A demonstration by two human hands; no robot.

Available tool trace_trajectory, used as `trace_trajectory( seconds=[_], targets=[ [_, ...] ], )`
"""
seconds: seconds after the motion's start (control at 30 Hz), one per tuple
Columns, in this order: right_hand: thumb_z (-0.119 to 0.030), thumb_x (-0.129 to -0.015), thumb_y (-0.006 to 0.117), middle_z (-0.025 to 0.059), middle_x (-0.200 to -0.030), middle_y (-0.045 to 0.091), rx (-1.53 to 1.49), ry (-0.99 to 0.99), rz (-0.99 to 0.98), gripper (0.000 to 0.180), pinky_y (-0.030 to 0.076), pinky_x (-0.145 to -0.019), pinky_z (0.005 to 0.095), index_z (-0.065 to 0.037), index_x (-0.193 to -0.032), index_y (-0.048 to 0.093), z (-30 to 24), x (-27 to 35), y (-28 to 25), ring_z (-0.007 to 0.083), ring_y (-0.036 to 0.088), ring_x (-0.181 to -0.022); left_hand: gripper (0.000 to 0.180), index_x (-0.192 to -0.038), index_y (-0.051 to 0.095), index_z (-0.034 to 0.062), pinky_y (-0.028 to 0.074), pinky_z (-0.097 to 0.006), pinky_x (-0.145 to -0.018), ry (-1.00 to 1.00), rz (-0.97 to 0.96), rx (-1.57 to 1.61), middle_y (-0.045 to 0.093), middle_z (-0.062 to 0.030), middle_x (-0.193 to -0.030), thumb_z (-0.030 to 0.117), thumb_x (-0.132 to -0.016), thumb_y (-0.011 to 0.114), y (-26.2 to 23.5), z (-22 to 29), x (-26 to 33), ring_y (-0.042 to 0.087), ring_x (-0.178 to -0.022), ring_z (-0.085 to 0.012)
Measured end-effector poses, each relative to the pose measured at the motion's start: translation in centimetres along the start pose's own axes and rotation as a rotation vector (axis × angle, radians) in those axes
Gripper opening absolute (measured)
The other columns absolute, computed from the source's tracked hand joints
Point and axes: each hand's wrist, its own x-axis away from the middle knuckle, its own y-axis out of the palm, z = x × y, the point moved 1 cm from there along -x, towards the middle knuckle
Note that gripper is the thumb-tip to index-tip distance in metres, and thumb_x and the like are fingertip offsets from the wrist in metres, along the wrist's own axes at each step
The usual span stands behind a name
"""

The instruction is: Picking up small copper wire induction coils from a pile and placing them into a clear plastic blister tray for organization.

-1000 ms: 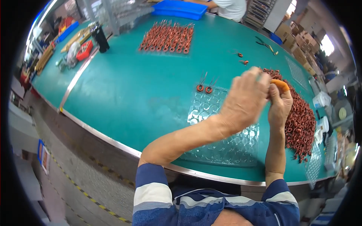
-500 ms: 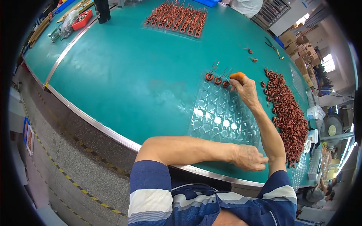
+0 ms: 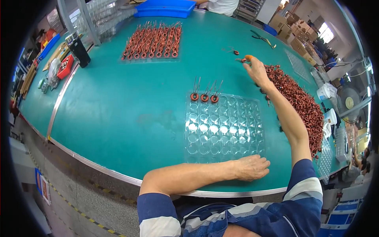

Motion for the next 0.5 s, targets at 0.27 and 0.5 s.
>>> trace_trajectory(
  seconds=[0.27,0.5],
  targets=[
    [-0.019,-0.085,0.059,0.0255,-0.120,0.052,0.078,-0.055,-0.238,0.044,0.044,-0.094,0.0461,-0.005,-0.126,0.051,6.4,-3.4,4.7,0.0442,0.052,-0.109,0.013,-0.073,0.052,0.0069,0.042,-0.031,-0.063,-0.017,-0.008,0.023,0.049,-0.0064,-0.079,0.018,-0.080,0.054,0.1,0.1,0.0,0.054,-0.074,-0.0182],
    [-0.017,-0.078,0.059,0.0215,-0.095,0.066,0.285,0.070,-0.433,0.026,0.051,-0.084,0.0445,-0.003,-0.098,0.067,4.6,-4.6,4.1,0.0369,0.061,-0.096,0.011,-0.079,0.053,0.0055,0.043,-0.032,-0.065,-0.056,-0.036,0.108,0.049,-0.0078,-0.083,0.016,-0.082,0.053,-0.3,-0.1,0.3,0.053,-0.077,-0.0195]
  ],
)
